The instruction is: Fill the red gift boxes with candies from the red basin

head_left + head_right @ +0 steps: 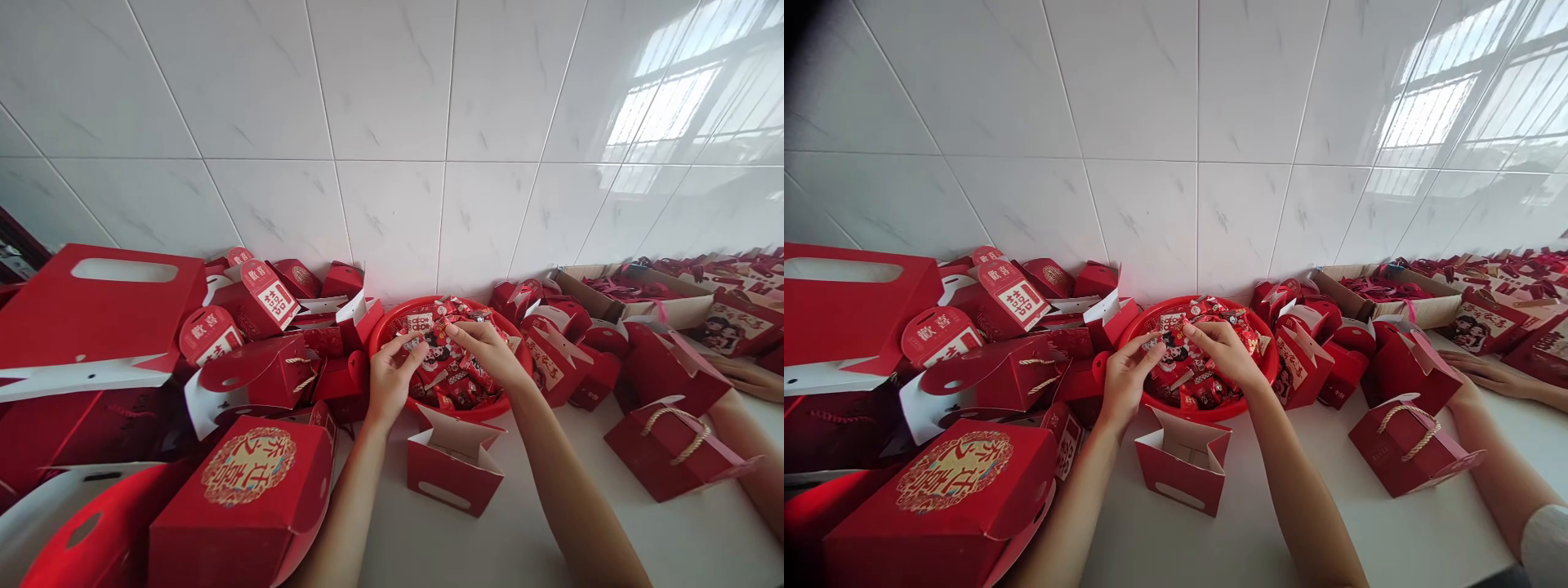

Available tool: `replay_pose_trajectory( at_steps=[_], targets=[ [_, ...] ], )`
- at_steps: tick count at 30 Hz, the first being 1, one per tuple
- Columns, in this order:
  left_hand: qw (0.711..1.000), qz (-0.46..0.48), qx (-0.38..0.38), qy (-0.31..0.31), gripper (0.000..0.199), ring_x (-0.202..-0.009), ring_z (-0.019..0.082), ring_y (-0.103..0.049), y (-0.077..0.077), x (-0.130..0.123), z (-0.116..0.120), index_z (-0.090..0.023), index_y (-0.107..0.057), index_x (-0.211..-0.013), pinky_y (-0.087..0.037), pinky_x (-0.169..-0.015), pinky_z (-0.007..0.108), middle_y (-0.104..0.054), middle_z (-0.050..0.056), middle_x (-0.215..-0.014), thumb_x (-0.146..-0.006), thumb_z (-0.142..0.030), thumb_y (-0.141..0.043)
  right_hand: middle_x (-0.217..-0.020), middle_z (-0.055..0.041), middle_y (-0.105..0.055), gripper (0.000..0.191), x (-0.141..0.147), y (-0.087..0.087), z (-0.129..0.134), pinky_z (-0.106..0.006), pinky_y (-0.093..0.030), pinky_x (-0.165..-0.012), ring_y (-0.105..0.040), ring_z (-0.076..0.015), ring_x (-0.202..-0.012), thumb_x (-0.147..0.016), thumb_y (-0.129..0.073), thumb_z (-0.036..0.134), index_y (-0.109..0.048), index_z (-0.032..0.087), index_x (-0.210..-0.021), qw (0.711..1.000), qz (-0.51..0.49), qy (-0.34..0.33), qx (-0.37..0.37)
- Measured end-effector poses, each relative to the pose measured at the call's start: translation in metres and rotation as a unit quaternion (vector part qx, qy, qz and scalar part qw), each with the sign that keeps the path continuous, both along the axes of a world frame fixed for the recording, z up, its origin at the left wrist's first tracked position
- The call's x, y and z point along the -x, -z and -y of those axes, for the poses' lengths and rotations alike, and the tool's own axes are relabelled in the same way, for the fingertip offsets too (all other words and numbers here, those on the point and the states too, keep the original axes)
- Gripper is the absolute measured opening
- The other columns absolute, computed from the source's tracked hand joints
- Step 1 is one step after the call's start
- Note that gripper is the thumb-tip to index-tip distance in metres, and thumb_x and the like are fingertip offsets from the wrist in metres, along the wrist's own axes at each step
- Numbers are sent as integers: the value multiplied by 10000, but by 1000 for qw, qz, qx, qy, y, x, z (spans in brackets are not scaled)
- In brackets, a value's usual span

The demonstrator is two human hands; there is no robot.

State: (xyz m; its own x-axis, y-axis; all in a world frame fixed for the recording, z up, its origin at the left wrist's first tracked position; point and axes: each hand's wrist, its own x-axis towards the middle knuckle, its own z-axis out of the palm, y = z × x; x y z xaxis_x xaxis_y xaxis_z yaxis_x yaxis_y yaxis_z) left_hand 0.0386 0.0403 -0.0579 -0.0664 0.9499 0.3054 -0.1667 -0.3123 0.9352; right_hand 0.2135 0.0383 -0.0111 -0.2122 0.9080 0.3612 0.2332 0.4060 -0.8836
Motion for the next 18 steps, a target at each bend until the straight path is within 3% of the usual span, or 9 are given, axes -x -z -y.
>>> replay_pose_trajectory(
  at_steps=[3,5,8,15,18],
  targets=[
    [1000,25,2,3,392,-929,228,-709,5,-2,-3,-183,-797,-1001,-557,-882,339,-763,78,-995,-735,-471,-816,-611,46,-296,573,1,-2,2,-269,-247,-537,-270,-107,-581,-876,-582,678,-423,205,-595,1000,-24,2,10],
    [999,36,8,-5,396,-930,228,-709,8,-3,-4,-183,-796,-998,-556,-885,340,-761,75,-994,-728,-473,-822,-646,29,-451,496,1,-4,3,-260,-346,-583,-399,-120,-621,-868,-623,645,-568,191,-678,1000,-28,0,-1],
    [998,56,11,-18,391,-915,223,-710,8,-5,-4,-185,-795,-979,-563,-856,332,-755,71,-971,-714,-471,-831,-847,-24,-666,416,0,-5,5,-285,-474,-730,-580,-175,-792,-832,-704,595,-708,184,-892,999,-34,-10,-14],
    [996,74,38,36,449,-857,209,-720,7,-8,-1,-193,-778,-1025,-553,-851,335,-773,42,-927,-654,-428,-875,-938,-58,-754,405,-1,-3,4,-332,-543,-783,-674,-229,-885,-834,-717,564,-766,186,-969,999,-31,-6,-18],
    [996,84,36,15,437,-882,222,-724,8,-8,-2,-176,-774,-994,-551,-866,344,-778,51,-940,-643,-416,-875,-975,-70,-767,422,-9,-5,3,-347,-557,-787,-694,-236,-901,-862,-681,552,-755,197,-1079,999,-8,15,-34]
  ],
)
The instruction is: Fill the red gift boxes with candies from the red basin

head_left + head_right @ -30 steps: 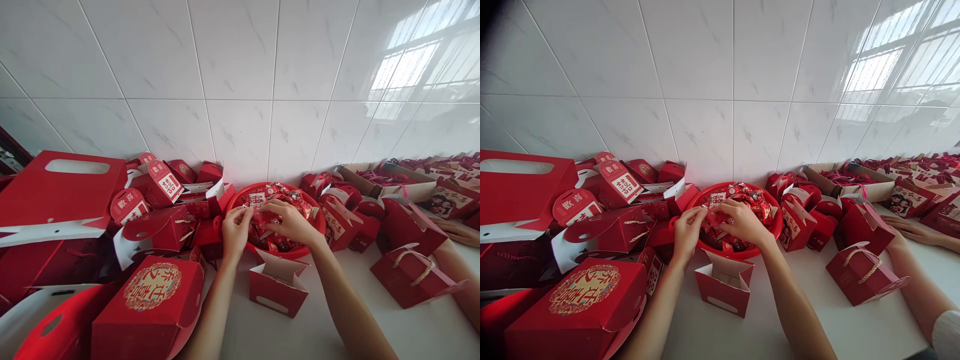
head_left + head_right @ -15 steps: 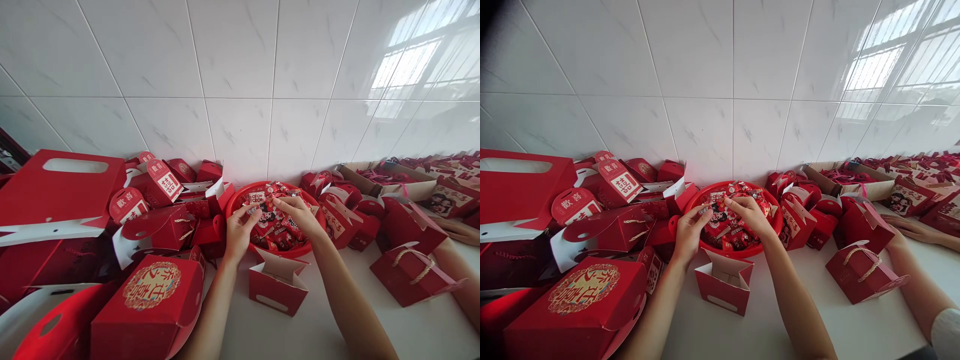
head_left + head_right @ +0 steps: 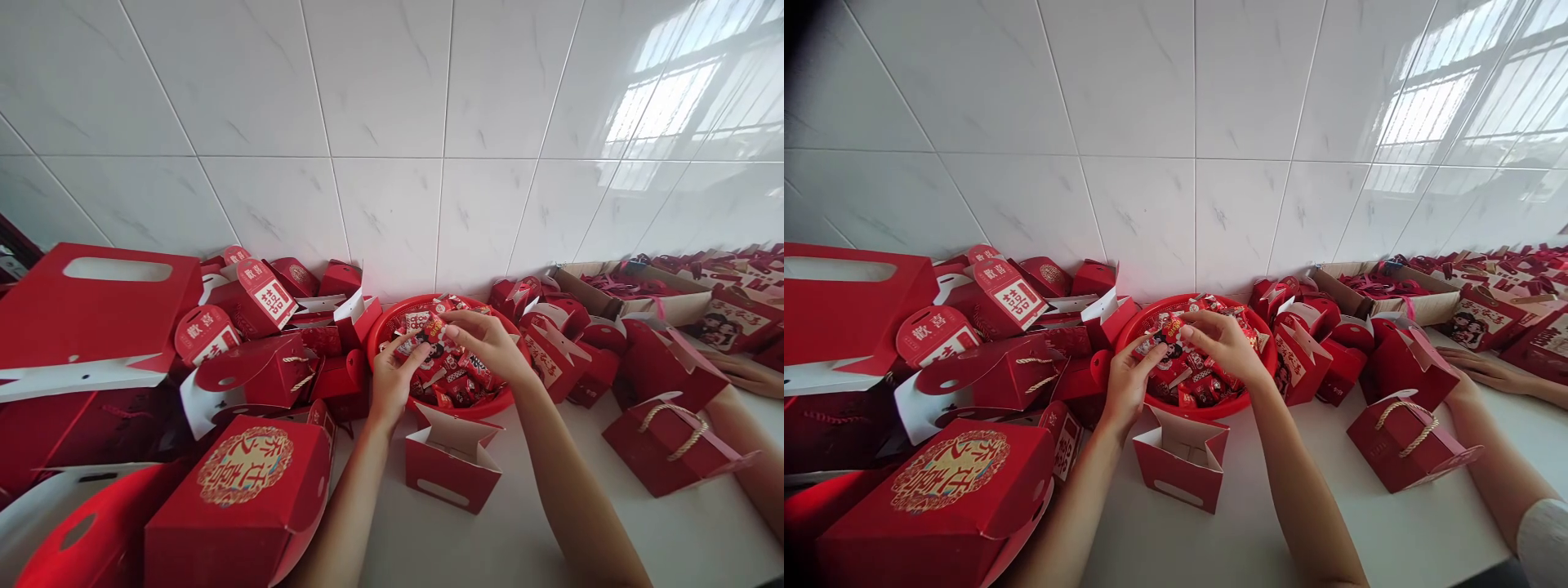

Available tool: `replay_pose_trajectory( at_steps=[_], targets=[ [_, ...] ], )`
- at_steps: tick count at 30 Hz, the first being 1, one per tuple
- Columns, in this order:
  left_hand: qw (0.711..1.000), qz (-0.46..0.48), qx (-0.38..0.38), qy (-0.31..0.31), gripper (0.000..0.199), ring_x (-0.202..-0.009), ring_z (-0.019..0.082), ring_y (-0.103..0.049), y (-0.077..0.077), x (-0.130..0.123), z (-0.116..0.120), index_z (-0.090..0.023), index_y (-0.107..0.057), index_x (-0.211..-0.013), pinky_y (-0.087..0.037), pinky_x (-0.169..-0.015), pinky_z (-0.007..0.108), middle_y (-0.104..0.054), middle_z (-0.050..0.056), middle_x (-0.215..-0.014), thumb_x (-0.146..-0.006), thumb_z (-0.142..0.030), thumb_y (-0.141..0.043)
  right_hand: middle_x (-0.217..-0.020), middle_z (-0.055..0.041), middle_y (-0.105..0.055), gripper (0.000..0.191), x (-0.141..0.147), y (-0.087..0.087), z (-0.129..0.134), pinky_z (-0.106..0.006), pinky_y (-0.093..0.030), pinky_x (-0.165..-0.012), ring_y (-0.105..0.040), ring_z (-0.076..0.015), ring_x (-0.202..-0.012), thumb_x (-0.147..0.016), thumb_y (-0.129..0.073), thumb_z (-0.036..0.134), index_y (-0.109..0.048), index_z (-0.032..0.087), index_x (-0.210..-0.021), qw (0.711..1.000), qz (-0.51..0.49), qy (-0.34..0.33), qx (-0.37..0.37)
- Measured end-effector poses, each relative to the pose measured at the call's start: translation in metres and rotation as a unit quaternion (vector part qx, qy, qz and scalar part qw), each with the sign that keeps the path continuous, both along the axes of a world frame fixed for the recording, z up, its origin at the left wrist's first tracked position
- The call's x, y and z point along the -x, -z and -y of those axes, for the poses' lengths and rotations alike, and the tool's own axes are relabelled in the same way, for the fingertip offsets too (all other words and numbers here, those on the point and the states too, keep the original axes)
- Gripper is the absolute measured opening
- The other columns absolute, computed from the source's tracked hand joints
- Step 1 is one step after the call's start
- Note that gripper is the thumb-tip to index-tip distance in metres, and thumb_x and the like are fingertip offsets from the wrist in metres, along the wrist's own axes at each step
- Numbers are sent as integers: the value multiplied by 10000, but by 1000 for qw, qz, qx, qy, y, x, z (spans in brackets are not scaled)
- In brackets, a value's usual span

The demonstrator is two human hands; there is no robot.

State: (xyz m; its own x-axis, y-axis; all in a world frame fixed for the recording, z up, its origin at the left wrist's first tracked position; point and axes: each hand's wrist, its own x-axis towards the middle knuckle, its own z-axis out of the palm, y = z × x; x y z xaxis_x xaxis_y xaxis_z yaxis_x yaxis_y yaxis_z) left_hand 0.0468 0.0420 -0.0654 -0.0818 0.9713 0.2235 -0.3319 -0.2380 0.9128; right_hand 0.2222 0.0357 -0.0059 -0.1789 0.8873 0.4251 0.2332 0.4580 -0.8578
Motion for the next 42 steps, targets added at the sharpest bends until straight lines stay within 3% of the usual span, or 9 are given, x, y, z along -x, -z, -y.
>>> replay_pose_trajectory(
  at_steps=[5,10,14,16,20,26,31,35,42],
  targets=[
    [998,19,37,-50,407,-869,219,-716,-4,0,-1,-150,-741,-939,-545,-828,336,-763,56,-906,-612,-363,-858,-925,-73,-771,316,-34,-3,0,-378,-546,-791,-699,-237,-829,-839,-697,426,-743,190,-1045,987,104,126,-4],
    [996,39,55,-60,417,-852,216,-713,-6,-2,-1,-154,-702,-953,-542,-796,330,-759,48,-893,-612,-356,-831,-811,-23,-732,100,-54,-2,2,-305,-476,-662,-664,-207,-753,-765,-707,266,-699,212,-848,938,319,119,65],
    [995,45,57,-62,437,-842,220,-719,-5,-3,-1,-168,-684,-989,-551,-769,332,-762,49,-923,-631,-382,-816,-811,-11,-670,259,-45,4,0,-283,-404,-611,-603,-211,-756,-666,-779,252,-563,229,-807,887,437,118,94],
    [996,38,54,-62,421,-852,224,-720,-3,-3,-2,-169,-685,-990,-556,-768,331,-763,55,-938,-649,-384,-805,-790,-8,-638,325,-40,6,-2,-284,-378,-616,-576,-212,-742,-633,-800,240,-513,233,-785,876,458,122,94],
    [996,-14,24,-88,399,-927,228,-716,0,-1,-3,-169,-684,-1049,-560,-821,332,-750,76,-1028,-720,-380,-764,-824,-5,-642,298,-36,4,-1,-289,-394,-649,-585,-210,-770,-689,-768,259,-512,235,-842,886,442,107,85],
    [982,-133,-50,-121,410,-1181,242,-645,7,4,-4,-222,-622,-1246,-517,-1005,373,-674,101,-1284,-862,-361,-659,-860,-6,-660,273,-38,-1,2,-327,-499,-710,-637,-203,-800,-790,-699,318,-593,231,-1027,968,244,41,35],
    [974,-174,-87,-114,264,-1195,252,-638,9,3,-4,-224,-698,-1115,-492,-1046,385,-707,85,-1219,-907,-357,-607,-964,-44,-697,520,-35,-1,1,-389,-543,-818,-658,-226,-895,-780,-753,409,-625,212,-1244,988,152,39,13],
    [980,-162,-67,-89,263,-1071,264,-676,9,2,-5,-200,-745,-1035,-525,-968,403,-729,99,-1103,-887,-371,-611,-1072,-71,-708,429,-30,1,-1,-394,-535,-848,-660,-240,-922,-722,-801,422,-686,199,-1069,989,132,59,13],
    [973,-198,-101,-62,231,-1080,242,-656,1,1,3,-226,-780,-1007,-503,-993,377,-733,72,-1098,-825,-343,-699,-824,-5,-621,461,-8,4,-5,-327,-461,-733,-560,-197,-789,-678,-824,572,-605,199,-838,993,44,112,-20]
  ],
)
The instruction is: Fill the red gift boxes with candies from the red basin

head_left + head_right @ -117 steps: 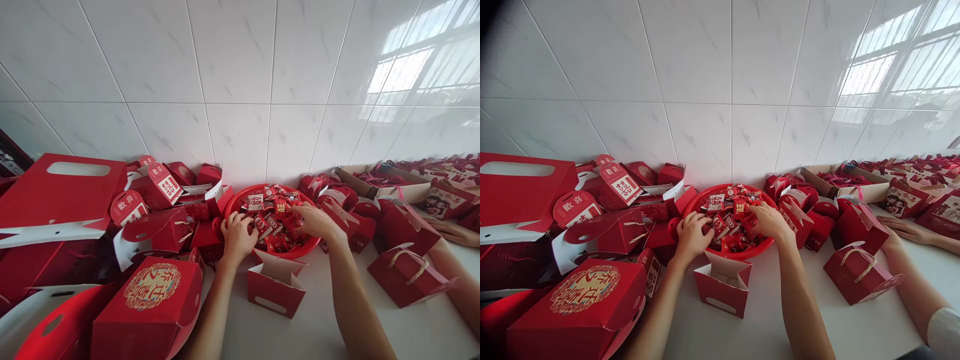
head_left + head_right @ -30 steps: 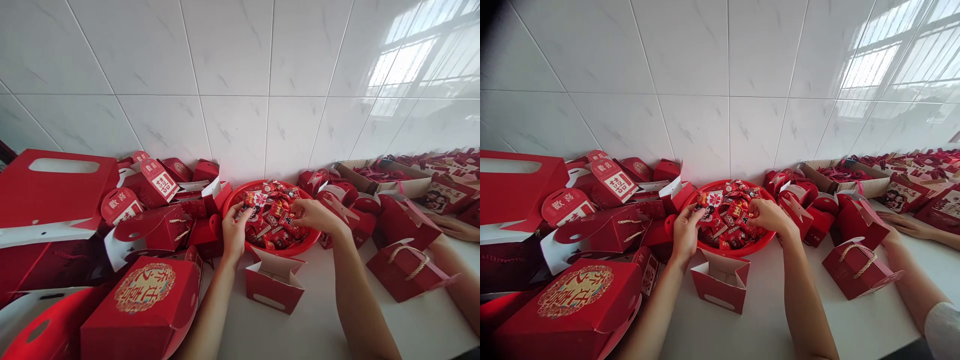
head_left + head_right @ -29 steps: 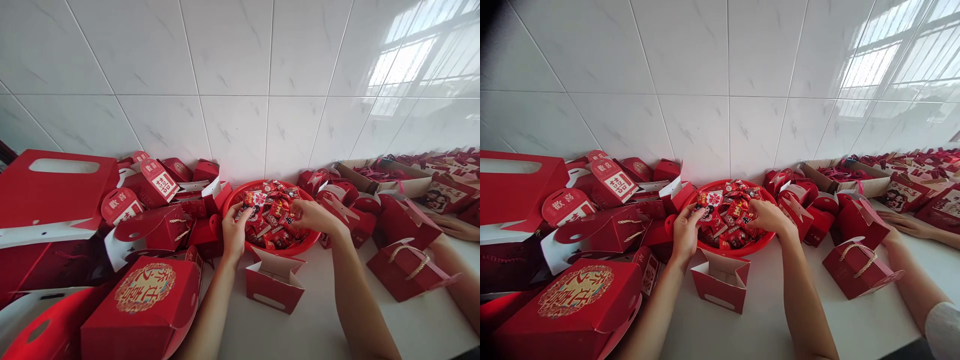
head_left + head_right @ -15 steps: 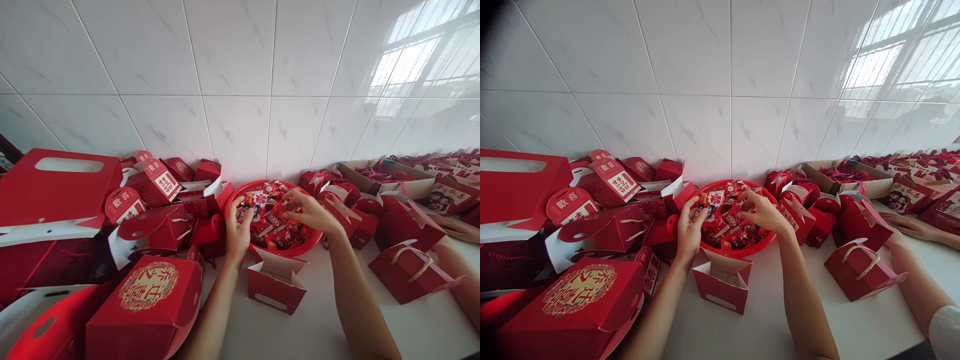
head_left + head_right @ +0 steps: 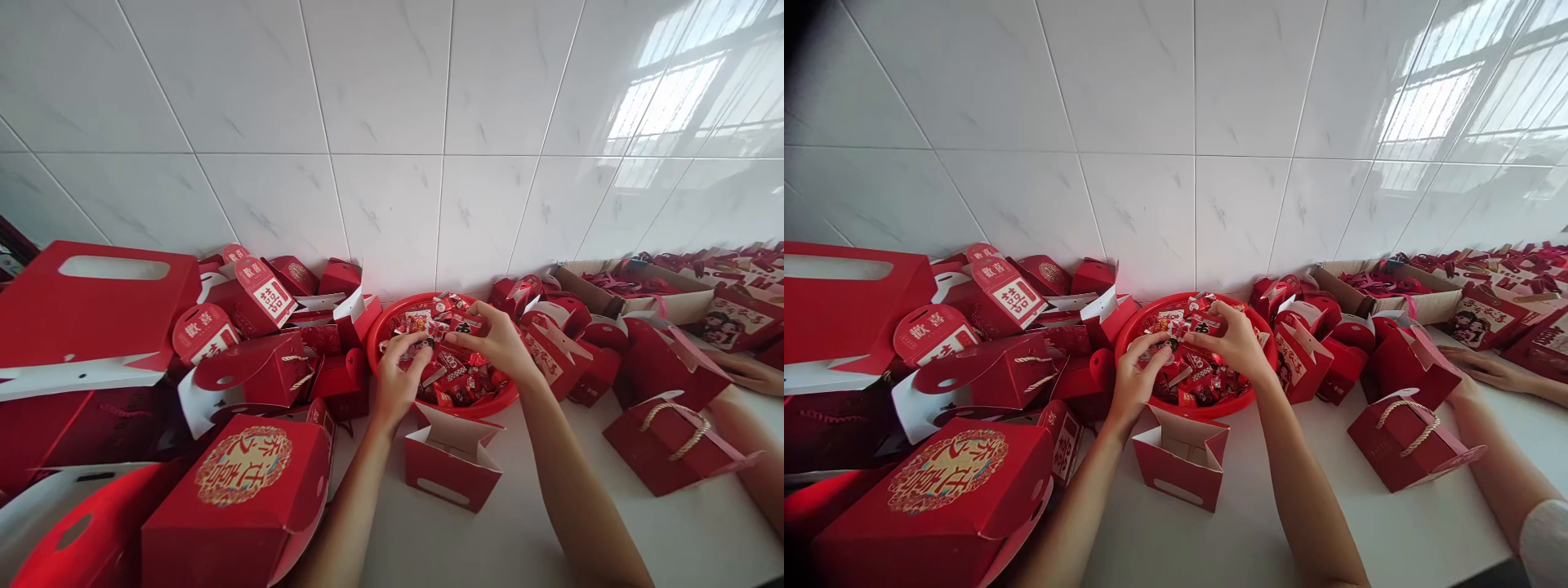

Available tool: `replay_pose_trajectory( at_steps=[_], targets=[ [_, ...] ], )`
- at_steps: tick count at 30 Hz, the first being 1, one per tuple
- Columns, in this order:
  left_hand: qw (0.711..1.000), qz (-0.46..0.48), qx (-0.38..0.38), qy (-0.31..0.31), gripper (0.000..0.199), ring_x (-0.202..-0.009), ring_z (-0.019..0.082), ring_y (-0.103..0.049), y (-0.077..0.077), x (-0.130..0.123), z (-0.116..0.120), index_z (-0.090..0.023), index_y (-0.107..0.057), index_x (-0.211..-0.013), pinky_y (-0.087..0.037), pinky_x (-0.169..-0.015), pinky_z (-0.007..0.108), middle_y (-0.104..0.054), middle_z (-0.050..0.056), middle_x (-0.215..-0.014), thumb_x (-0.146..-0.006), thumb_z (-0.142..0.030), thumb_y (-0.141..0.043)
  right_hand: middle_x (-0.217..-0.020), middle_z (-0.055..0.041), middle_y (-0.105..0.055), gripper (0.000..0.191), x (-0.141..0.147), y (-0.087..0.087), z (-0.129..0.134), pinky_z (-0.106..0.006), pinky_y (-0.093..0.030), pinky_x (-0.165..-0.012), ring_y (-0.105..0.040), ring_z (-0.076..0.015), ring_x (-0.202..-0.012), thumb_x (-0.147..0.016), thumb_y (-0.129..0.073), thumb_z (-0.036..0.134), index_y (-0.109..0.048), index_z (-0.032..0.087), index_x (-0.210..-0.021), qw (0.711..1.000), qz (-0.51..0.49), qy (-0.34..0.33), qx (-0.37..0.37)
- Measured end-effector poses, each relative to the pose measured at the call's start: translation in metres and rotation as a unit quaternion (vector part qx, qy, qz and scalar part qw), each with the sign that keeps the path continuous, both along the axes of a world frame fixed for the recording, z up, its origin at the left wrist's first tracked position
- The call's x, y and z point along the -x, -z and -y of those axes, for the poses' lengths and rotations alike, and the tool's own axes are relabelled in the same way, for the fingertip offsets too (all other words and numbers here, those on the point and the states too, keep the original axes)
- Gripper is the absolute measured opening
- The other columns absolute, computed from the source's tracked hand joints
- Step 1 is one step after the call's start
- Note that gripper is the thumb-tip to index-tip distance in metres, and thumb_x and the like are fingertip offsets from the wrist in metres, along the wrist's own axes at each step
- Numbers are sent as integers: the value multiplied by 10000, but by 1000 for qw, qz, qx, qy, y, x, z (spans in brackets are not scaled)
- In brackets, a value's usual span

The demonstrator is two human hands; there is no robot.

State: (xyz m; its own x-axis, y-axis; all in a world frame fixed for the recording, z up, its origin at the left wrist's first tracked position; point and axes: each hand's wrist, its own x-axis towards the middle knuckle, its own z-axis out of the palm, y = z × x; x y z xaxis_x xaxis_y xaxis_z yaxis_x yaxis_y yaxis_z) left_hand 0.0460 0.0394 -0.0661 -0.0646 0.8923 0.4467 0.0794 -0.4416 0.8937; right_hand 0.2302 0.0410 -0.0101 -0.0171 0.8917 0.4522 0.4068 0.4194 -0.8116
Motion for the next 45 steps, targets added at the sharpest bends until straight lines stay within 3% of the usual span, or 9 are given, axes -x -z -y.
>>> replay_pose_trajectory(
  at_steps=[3,7,12,17,27,32,38,42,45],
  targets=[
    [999,-32,-28,15,248,-1117,247,-644,-2,-1,3,-238,-789,-1021,-489,-1022,388,-734,73,-1114,-820,-372,-733,-729,21,-529,474,12,2,-1,-296,-414,-653,-482,-160,-697,-697,-801,609,-549,210,-750,1000,-16,-5,-11],
    [998,-26,-49,12,225,-1061,234,-665,2,-1,-1,-222,-787,-1013,-510,-979,372,-747,77,-1072,-861,-364,-701,-652,43,-398,488,19,2,2,-261,-341,-550,-377,-119,-606,-805,-696,639,-478,216,-694,997,-46,-60,18],
    [999,-12,-50,19,204,-974,218,-677,4,0,-5,-212,-780,-972,-521,-922,343,-749,64,-996,-883,-364,-679,-662,25,-425,498,16,-3,5,-248,-307,-530,-363,-114,-623,-846,-633,662,-542,193,-705,991,-70,-101,45],
    [998,-13,-50,24,204,-994,229,-670,3,0,-4,-206,-781,-943,-497,-965,361,-748,74,-1002,-875,-375,-688,-610,54,-267,596,16,-2,2,-253,-222,-487,-250,-93,-568,-815,-646,692,-356,220,-595,992,-83,-86,37],
    [998,-12,-12,64,268,-1136,253,-640,0,1,1,-212,-780,-1017,-466,-1045,384,-716,90,-1152,-838,-406,-736,-585,63,-220,631,22,-1,2,-263,-170,-488,-185,-87,-556,-808,-665,679,-301,222,-567,992,-98,-74,3],
    [998,-22,-33,50,225,-1109,246,-646,-2,1,0,-209,-788,-964,-479,-1022,372,-732,78,-1076,-848,-392,-726,-605,53,-272,586,22,-3,5,-257,-208,-498,-241,-95,-570,-831,-646,670,-376,211,-586,993,-86,-75,30],
    [998,-17,-50,38,225,-1090,241,-656,1,1,-2,-220,-800,-978,-488,-1005,366,-750,76,-1082,-875,-393,-699,-720,2,-570,448,14,-6,8,-270,-407,-607,-492,-143,-676,-794,-711,629,-657,185,-788,987,-104,-105,67],
    [998,-9,-50,24,213,-1101,243,-660,1,0,-2,-223,-803,-949,-490,-1006,367,-758,75,-1079,-869,-391,-700,-767,-3,-619,442,10,-5,6,-293,-458,-662,-552,-162,-723,-677,-837,565,-674,186,-835,982,-113,-127,76],
    [999,-1,-43,19,201,-1095,249,-667,0,-1,0,-220,-802,-902,-491,-1015,378,-761,72,-1048,-857,-391,-707,-733,4,-600,424,11,-5,6,-286,-449,-639,-533,-154,-700,-699,-820,566,-660,182,-779,984,-103,-125,69]
  ],
)
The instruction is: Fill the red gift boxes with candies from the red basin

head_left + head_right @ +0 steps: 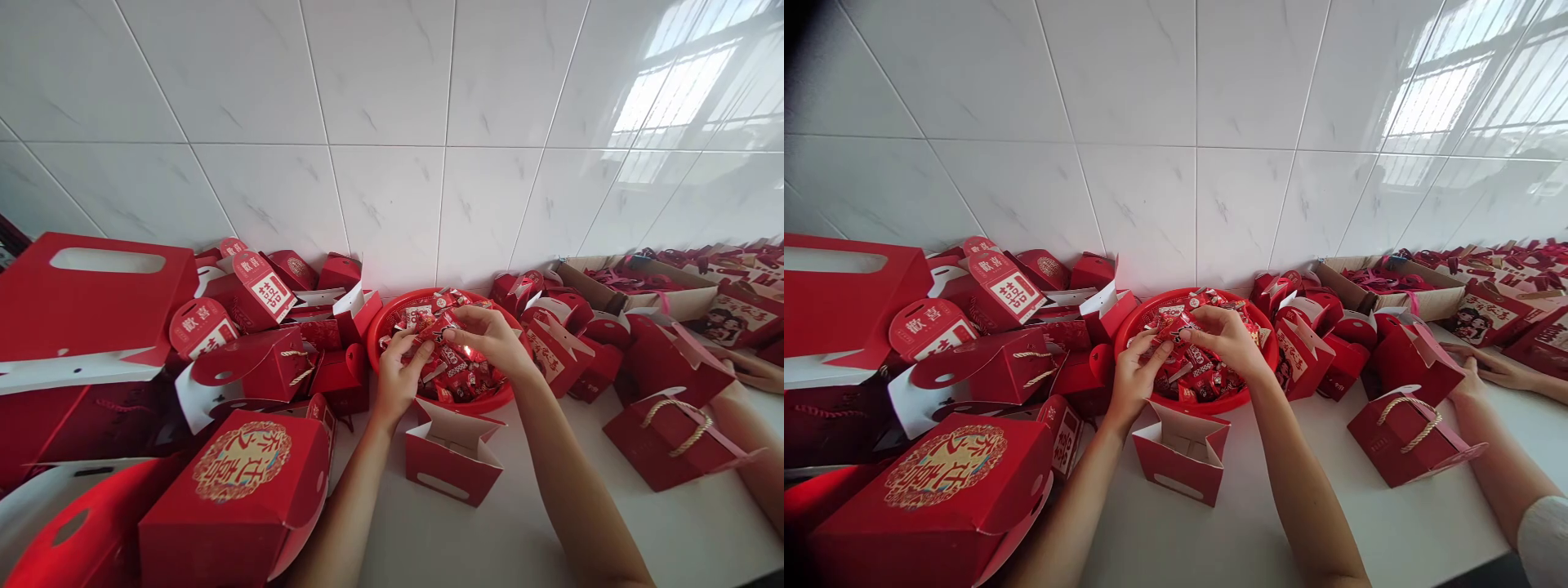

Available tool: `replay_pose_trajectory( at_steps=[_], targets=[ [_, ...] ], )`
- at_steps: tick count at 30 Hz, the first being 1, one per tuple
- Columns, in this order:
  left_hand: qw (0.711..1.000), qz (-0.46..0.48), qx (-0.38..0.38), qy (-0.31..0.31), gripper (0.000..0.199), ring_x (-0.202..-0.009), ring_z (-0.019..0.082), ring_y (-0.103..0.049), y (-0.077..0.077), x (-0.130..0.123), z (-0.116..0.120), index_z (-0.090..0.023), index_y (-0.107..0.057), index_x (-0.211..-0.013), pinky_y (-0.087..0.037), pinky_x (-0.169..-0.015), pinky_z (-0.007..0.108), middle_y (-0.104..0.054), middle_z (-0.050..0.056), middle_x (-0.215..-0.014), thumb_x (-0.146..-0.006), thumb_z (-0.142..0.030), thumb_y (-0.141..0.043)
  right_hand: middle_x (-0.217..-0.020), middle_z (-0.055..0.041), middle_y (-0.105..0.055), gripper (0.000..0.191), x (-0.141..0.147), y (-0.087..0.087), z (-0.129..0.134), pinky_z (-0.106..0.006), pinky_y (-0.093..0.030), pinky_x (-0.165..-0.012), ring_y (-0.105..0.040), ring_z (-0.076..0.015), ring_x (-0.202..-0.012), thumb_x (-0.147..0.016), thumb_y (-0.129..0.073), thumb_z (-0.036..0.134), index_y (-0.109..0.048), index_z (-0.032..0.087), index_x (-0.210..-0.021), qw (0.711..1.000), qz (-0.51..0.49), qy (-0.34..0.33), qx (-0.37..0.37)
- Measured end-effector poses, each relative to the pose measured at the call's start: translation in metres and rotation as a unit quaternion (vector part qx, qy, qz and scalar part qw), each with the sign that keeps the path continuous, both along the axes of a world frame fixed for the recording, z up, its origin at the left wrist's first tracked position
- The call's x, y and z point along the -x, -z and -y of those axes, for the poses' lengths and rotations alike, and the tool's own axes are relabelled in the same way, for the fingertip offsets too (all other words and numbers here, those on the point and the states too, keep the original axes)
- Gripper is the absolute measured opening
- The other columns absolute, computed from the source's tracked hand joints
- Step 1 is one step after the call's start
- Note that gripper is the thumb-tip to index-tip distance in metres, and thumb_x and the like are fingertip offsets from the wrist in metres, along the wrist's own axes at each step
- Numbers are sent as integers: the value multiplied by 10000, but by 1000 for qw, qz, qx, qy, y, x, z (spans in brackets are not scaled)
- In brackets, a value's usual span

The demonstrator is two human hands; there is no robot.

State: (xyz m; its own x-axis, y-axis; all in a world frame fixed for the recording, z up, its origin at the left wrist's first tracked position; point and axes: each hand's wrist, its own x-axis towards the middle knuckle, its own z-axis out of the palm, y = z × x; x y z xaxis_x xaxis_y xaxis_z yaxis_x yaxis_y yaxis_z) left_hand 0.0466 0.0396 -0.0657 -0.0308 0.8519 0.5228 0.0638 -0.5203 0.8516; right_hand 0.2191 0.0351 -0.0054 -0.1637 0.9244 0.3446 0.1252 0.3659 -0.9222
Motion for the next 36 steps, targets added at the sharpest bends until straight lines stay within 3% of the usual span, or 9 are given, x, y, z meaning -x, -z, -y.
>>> replay_pose_trajectory(
  at_steps=[6,9,16,24,31,36],
  targets=[
    [997,55,49,14,255,-1091,253,-687,-2,1,1,-221,-789,-1026,-522,-1001,383,-760,68,-1105,-827,-364,-717,-753,7,-638,384,-3,-1,-1,-281,-491,-675,-584,-152,-717,-675,-836,509,-636,201,-786,992,-112,50,38],
    [996,62,70,-2,304,-1199,272,-650,1,2,-1,-225,-764,-1109,-475,-1080,418,-748,79,-1188,-837,-348,-708,-786,-8,-679,374,-10,-1,-3,-274,-509,-658,-624,-164,-736,-638,-855,484,-657,203,-784,984,-145,74,67],
    [997,63,30,-17,372,-1314,268,-585,7,4,-5,-233,-694,-1230,-445,-1130,418,-671,91,-1359,-866,-307,-692,-811,-24,-706,419,-16,-2,-3,-269,-507,-664,-642,-168,-770,-620,-876,502,-700,181,-822,985,-121,95,76],
    [998,61,20,-18,527,-1321,258,-565,9,3,-5,-279,-603,-1354,-488,-1091,387,-607,70,-1435,-838,-264,-708,-863,-44,-743,436,-13,-2,-1,-308,-529,-723,-674,-196,-797,-634,-882,512,-752,188,-894,991,-100,62,68],
    [995,87,48,-23,720,-1326,287,-556,6,2,-3,-307,-525,-1407,-531,-1023,390,-505,75,-1531,-738,-205,-775,-748,-17,-702,389,-19,0,-1,-279,-474,-614,-619,-166,-685,-725,-800,541,-741,181,-859,997,0,66,46],
    [988,132,76,-36,571,-1225,256,-626,8,0,-6,-248,-565,-1275,-525,-1014,375,-621,95,-1365,-735,-221,-747,-643,8,-626,306,-38,3,-3,-269,-388,-542,-535,-140,-596,-762,-744,474,-708,170,-765,984,158,66,52]
  ],
)
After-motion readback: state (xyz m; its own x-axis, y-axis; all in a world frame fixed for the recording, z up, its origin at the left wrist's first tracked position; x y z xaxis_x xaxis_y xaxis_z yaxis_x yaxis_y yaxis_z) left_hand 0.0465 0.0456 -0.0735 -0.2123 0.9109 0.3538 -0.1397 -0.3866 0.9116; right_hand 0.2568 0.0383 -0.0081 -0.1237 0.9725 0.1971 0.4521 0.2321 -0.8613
